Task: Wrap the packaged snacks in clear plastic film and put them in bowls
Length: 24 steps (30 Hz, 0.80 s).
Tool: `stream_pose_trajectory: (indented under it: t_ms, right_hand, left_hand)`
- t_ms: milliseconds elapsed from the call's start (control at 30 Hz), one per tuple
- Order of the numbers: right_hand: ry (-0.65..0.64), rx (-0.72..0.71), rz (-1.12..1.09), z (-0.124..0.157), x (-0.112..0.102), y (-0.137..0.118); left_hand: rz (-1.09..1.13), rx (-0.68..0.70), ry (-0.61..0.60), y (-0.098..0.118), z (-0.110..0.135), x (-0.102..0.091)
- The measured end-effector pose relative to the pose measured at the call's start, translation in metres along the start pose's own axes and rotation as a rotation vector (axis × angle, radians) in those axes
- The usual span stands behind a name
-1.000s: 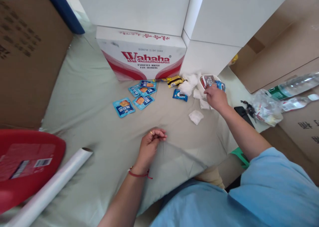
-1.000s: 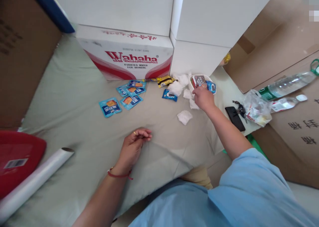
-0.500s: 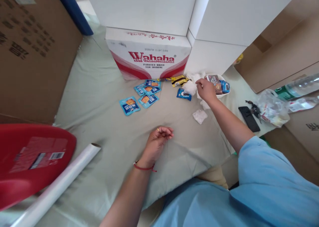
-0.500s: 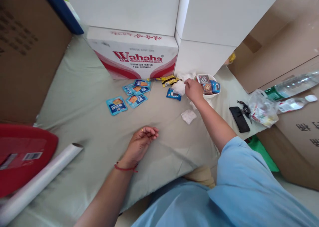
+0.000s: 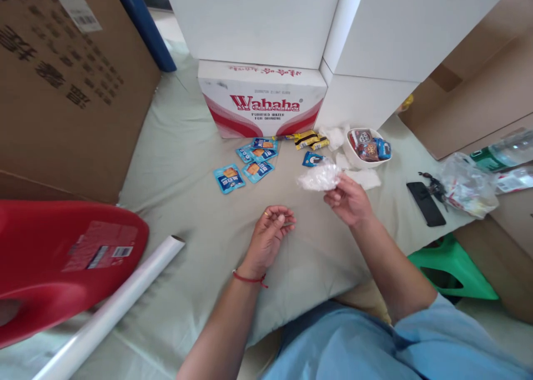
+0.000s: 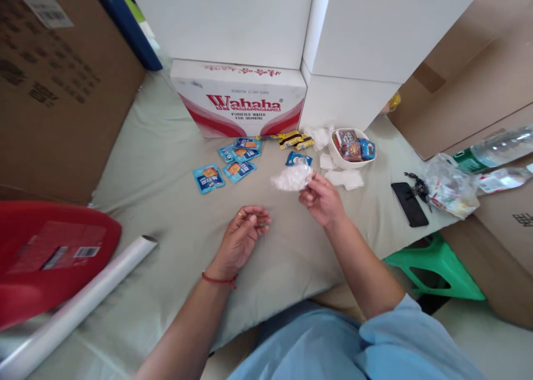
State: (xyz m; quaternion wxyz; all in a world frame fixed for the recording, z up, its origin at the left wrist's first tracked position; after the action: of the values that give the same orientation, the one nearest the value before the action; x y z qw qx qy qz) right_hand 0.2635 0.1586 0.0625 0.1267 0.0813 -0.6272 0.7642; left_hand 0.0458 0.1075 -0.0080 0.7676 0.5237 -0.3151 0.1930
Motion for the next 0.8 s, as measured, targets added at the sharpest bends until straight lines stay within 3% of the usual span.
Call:
stream_pose_trajectory:
  t_ms: [100,167,267,400,533,600,733,800]
  right_hand:
    - [-0.031,0.11,-0.176,0.035,0.018,0.031]
    - [-0.037,0.139,-0.18,0.046,0.024,0.048]
    - [-0.04,0.09,0.001,0.053,0.028,0.062]
    - [-0.096,-0.08,0.362,0.063,0.032,0.058]
    - [-0.19,-0.16,0.547,0.07,0.037,0.056]
    - [-0.151,-0.119,0.479,0.069,0.035,0.059]
    - [0.067,0.0,0.129,0.064,0.021,0.066]
    - [0.111,0.029,0.149,0.062,0.015,0.067]
  left_hand:
    - [0.019,0.027,-0.021,0.001,0.001,0.003]
    - [0.013,0.047,-0.039,0.0,0.001,0.004]
    - [0.015,0.066,-0.011,-0.002,0.002,0.003]
    - [-0.017,0.086,0.035,-0.007,0.001,0.0]
    - [-0.101,0.09,0.054,-0.013,-0.002,-0.001]
    - [-0.147,0.119,0.081,-0.014,-0.004,-0.004]
    - [-0.265,0.18,0.134,-0.014,-0.006,-0.009]
    - [-0.336,0.2,0.127,-0.013,-0.006,-0.009]
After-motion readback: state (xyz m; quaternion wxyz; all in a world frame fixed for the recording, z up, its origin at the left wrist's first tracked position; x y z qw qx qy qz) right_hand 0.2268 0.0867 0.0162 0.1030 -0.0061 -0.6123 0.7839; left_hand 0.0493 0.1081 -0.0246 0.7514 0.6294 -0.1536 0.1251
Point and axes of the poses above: each hand's wrist, its own z-axis away from the middle knuckle, its own x-axis out of the palm, y = z × x, the point moved 4 cm from there along -z, towards the middle knuckle, and after that the axes turned 5 degrees about z, right-handed, at the moved point
